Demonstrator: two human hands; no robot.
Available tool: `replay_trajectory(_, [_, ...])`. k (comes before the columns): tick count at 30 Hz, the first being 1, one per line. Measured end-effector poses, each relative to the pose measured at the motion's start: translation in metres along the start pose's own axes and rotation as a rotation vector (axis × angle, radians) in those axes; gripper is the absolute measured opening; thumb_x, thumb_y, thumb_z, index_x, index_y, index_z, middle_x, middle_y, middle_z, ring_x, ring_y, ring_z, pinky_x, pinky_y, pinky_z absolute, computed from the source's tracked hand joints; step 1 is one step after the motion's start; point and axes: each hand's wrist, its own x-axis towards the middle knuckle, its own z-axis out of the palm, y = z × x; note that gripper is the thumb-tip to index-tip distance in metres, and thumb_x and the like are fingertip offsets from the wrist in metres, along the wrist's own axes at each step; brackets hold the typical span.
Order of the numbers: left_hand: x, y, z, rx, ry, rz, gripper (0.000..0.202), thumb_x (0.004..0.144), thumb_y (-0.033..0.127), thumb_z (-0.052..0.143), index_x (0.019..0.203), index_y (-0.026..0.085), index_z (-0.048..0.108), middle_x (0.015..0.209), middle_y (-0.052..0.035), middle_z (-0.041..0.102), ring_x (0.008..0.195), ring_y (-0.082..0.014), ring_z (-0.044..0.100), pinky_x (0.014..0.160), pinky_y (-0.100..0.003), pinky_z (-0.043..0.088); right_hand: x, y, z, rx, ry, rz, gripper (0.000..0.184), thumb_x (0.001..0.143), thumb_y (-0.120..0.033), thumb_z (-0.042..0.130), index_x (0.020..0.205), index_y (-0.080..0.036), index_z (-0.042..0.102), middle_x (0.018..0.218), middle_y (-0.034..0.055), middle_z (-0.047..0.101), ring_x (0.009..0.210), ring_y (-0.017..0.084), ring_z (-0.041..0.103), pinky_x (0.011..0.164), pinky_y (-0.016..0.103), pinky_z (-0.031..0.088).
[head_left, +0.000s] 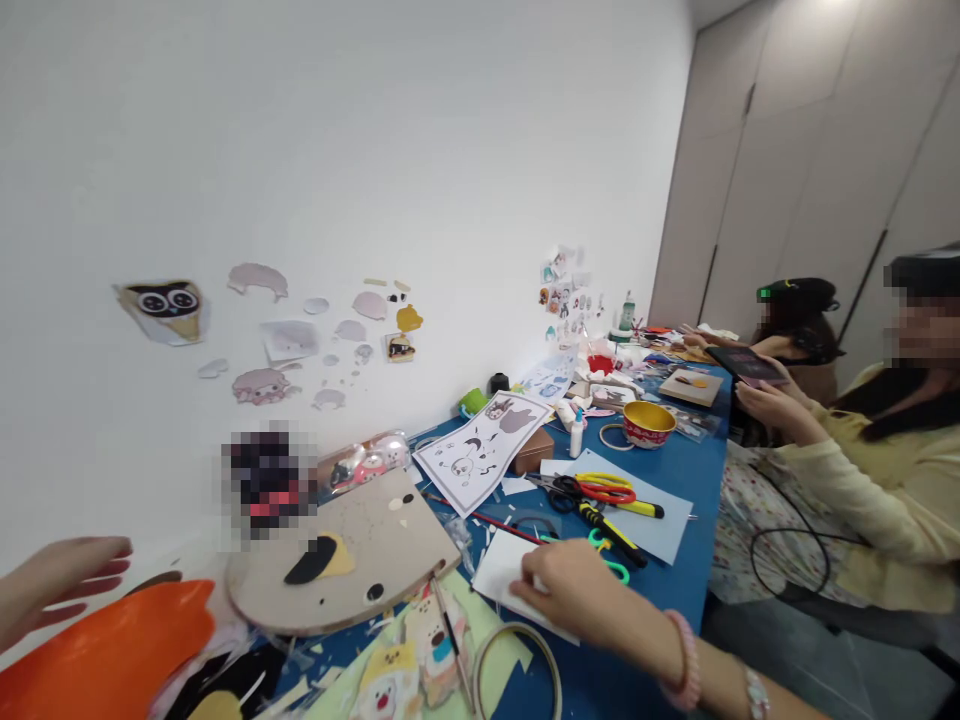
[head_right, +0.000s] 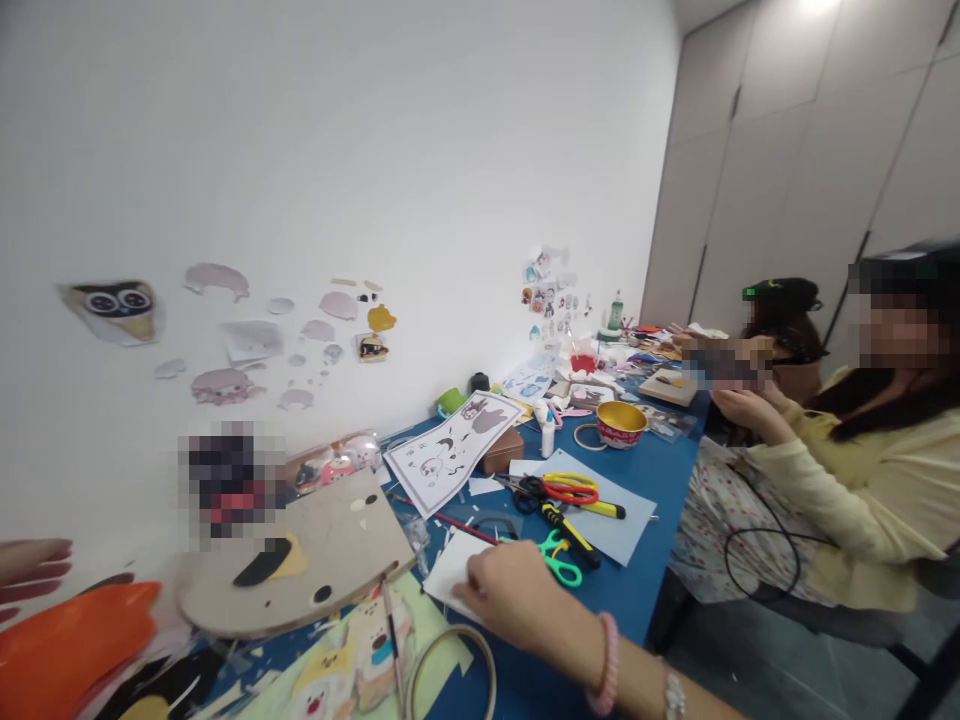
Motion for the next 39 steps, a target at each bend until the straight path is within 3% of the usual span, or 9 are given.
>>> replay_trajectory(3, [-0.025,0.012,-0.007,-0.100,-0.095,-0.158,0.019,0.078,0.019,0.044,0.060,0.018,0.049,0.036,0.0029,0.058,0.042,-0.0163,0.059,0.042,-0.024,0.047,0.006,-0.043,0.013,0.028,-0.051,-0.078,0.040,0.080,-0.048,0.042,0.080,-0.017,0.068,0.075,0.0101,0.070,0.067,0.023,0.065,0.058,0.027,0.041])
replay_trajectory(8, [-0.043,0.017,-0.018,-0.141,-0.067,-0.148,0.008,0.067,0.010,0.052,0.064,0.018,0.053,0.046,0.0038,0.060,0.053,-0.0173,0.060,0.044,-0.022,0.043,0.022,-0.071,0.019,0.008,-0.226,-0.097,0.033,0.074,-0.037,0.049,0.081,-0.013,0.070,0.079,0.0160,0.070,0.071,0.029,0.066,0.061,0.033,0.045])
replay_trajectory(14, [-0.037,0.007,-0.024,-0.187,0.004,-0.083,0.004,0.066,0.020,0.054,0.064,0.018,0.056,0.051,0.0013,0.059,0.059,-0.0224,0.060,0.046,-0.026,0.041,0.035,-0.063,0.023,0.115,-0.280,0.015,0.035,0.063,-0.046,0.058,0.079,-0.017,0.071,0.081,0.0132,0.070,0.075,0.030,0.065,0.063,0.034,0.046])
replay_trajectory(21, [-0.045,-0.001,0.006,-0.373,0.033,0.029,0.009,0.062,0.024,0.045,0.066,0.021,0.052,0.053,0.0004,0.059,0.061,-0.0208,0.062,0.054,-0.026,0.046,0.036,-0.047,0.041,0.425,-0.220,0.194,0.017,0.063,-0.040,0.057,0.069,-0.027,0.066,0.062,-0.0018,0.065,0.053,0.017,0.057,0.044,0.023,0.037])
replay_trajectory(25, [-0.034,-0.009,0.018,-0.365,0.031,0.066,0.013,0.062,0.032,0.044,0.073,0.026,0.047,0.057,0.0029,0.056,0.053,-0.0238,0.063,0.058,-0.032,0.048,0.050,-0.017,0.031,0.768,-0.146,0.139,0.014,0.061,-0.032,0.054,0.056,-0.020,0.056,0.042,-0.0066,0.050,0.041,0.010,0.046,0.039,0.019,0.030])
replay_trajectory(28, [-0.022,-0.009,0.027,-0.332,0.000,0.095,0.014,0.066,0.033,0.048,0.078,0.025,0.046,0.066,0.0016,0.054,0.060,-0.0230,0.062,0.058,-0.032,0.050,0.058,0.023,0.015,1.096,0.048,0.167,0.018,0.066,-0.030,0.043,0.054,-0.018,0.047,0.040,-0.0059,0.046,0.034,0.007,0.038,0.034,0.017,0.027])
replay_trajectory(34, [0.004,-0.004,0.064,-0.177,-0.067,0.071,0.012,0.078,0.015,0.051,0.090,0.015,0.051,0.074,0.0012,0.057,0.067,-0.0145,0.058,0.059,-0.028,0.048,0.061,0.125,0.002,1.448,0.890,0.478,0.017,0.066,-0.036,0.048,0.066,-0.020,0.041,0.051,-0.0047,0.055,0.033,0.007,0.041,0.034,0.019,0.032])
replay_trajectory(36, [0.013,-0.007,0.078,-0.136,-0.092,0.073,0.010,0.080,0.016,0.052,0.090,0.014,0.052,0.072,0.0019,0.058,0.064,-0.0126,0.058,0.058,-0.028,0.048,0.058,0.151,0.008,1.458,1.014,0.553,0.019,0.064,-0.036,0.052,0.069,-0.020,0.042,0.046,-0.0065,0.052,0.031,0.007,0.039,0.032,0.018,0.030])
replay_trajectory(39, [0.028,-0.013,0.093,-0.079,-0.107,0.100,0.010,0.081,0.019,0.053,0.089,0.013,0.054,0.067,0.0038,0.058,0.052,-0.0097,0.055,0.052,-0.026,0.048,0.053,0.174,0.019,1.465,1.041,0.612,0.027,0.062,-0.040,0.056,0.076,-0.018,0.050,0.041,-0.0089,0.045,0.028,0.005,0.032,0.029,0.016,0.022])
